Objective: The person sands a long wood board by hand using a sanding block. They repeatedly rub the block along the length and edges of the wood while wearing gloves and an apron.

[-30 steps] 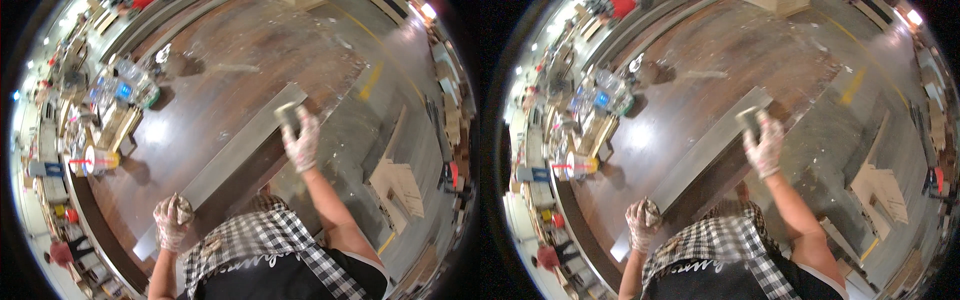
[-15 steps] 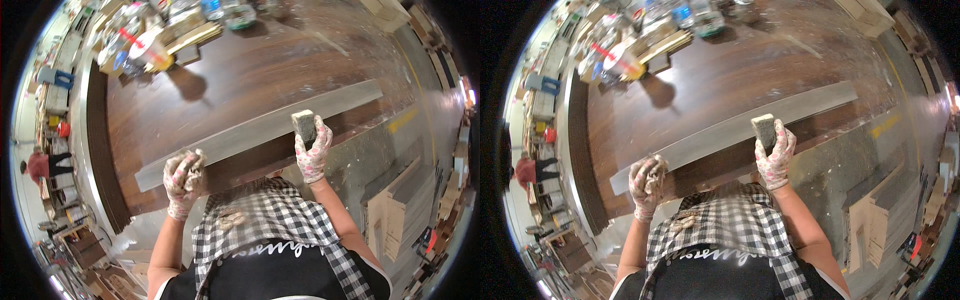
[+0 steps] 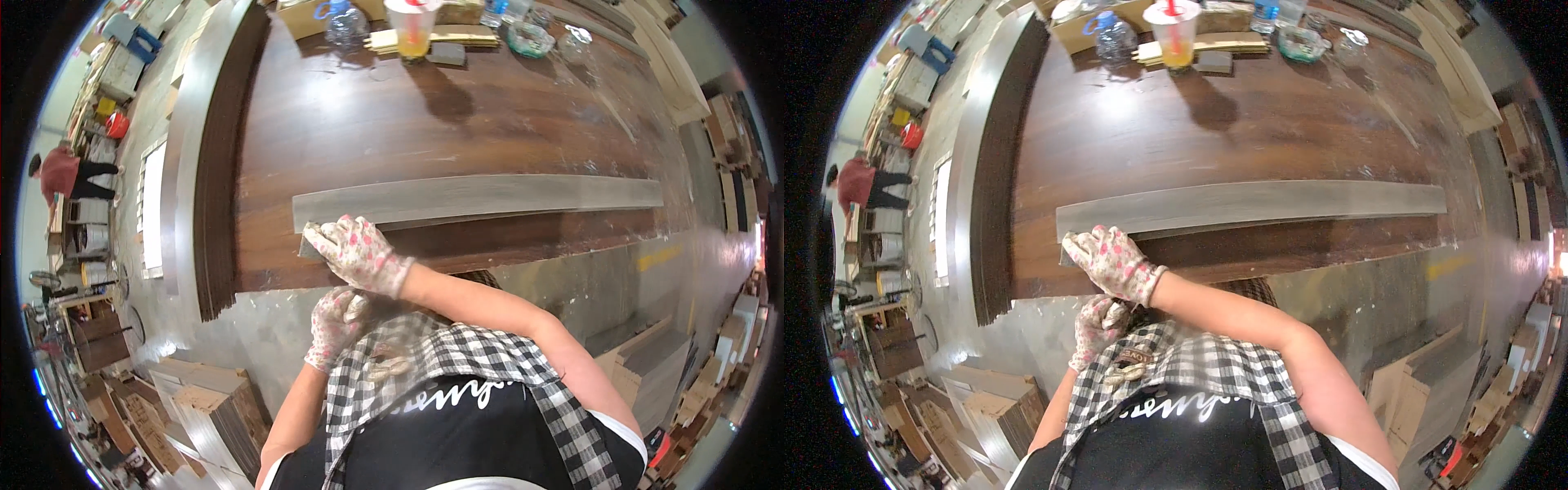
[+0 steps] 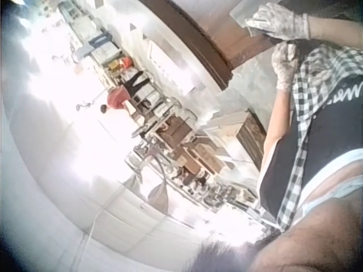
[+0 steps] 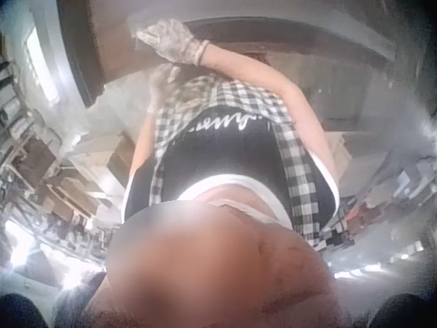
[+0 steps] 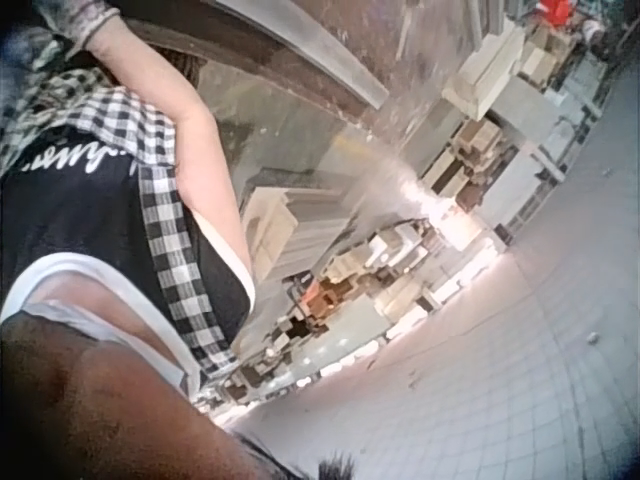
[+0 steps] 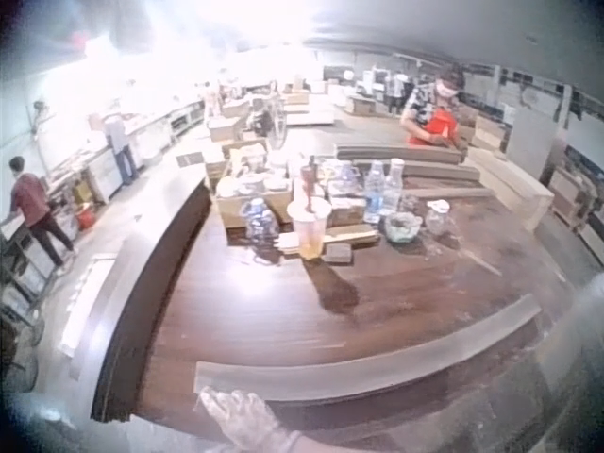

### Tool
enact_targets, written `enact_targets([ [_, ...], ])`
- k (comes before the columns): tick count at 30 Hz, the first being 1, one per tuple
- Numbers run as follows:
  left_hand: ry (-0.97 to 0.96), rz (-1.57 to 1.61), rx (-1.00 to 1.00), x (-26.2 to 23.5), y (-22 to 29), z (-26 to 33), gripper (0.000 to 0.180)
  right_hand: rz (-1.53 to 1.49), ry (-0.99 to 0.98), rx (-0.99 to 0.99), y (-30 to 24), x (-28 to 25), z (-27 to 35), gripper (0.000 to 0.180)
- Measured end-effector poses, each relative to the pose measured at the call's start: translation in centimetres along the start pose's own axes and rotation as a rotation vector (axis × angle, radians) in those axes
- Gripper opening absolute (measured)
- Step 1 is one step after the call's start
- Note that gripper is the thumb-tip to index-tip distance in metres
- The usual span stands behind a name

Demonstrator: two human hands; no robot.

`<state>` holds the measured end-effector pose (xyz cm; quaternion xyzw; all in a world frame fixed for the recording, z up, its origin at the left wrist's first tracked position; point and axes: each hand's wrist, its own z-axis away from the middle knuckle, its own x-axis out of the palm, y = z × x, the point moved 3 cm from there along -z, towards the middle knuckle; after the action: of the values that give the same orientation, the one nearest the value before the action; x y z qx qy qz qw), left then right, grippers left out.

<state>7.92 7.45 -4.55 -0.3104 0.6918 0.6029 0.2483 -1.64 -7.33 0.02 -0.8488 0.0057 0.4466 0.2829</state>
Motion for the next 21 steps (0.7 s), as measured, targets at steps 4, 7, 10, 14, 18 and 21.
enact_targets([
  [4, 0.098, -0.059, -0.116, -0.8, -1.4, 1.4, 0.026, -0.104, 0.186, 0.027, 0.3, -3.7, 0.9, 0.057],
  [7, 0.086, 0.086, -0.248, -1.8, -1.8, 0.4, 0.018, 0.009, 0.27, 0.253, 1.5, -4.6, 2.5, 0.054],
  [10, 0.02, 0.187, -0.299, -2.1, -1.9, -0.1, 0.023, 0.08, 0.151, 0.035, -1.0, -2.8, -1.0, 0.053],
  [14, 0.018, 0.324, -0.342, -2.0, -1.9, 0.6, 0.022, 0.148, -0.062, 0.02, -1.5, -0.6, -2.7, 0.051],
  [18, -0.053, 0.216, -0.347, -1.5, -2.6, 1.8, 0.024, 0.128, 0.04, 0.087, -1.0, -3.9, 0.0, 0.053],
  [21, -0.012, 0.189, -0.303, -0.5, -3.0, 1.9, 0.025, 0.096, 0.059, -0.028, -2.2, -2.1, -3.0, 0.053],
])
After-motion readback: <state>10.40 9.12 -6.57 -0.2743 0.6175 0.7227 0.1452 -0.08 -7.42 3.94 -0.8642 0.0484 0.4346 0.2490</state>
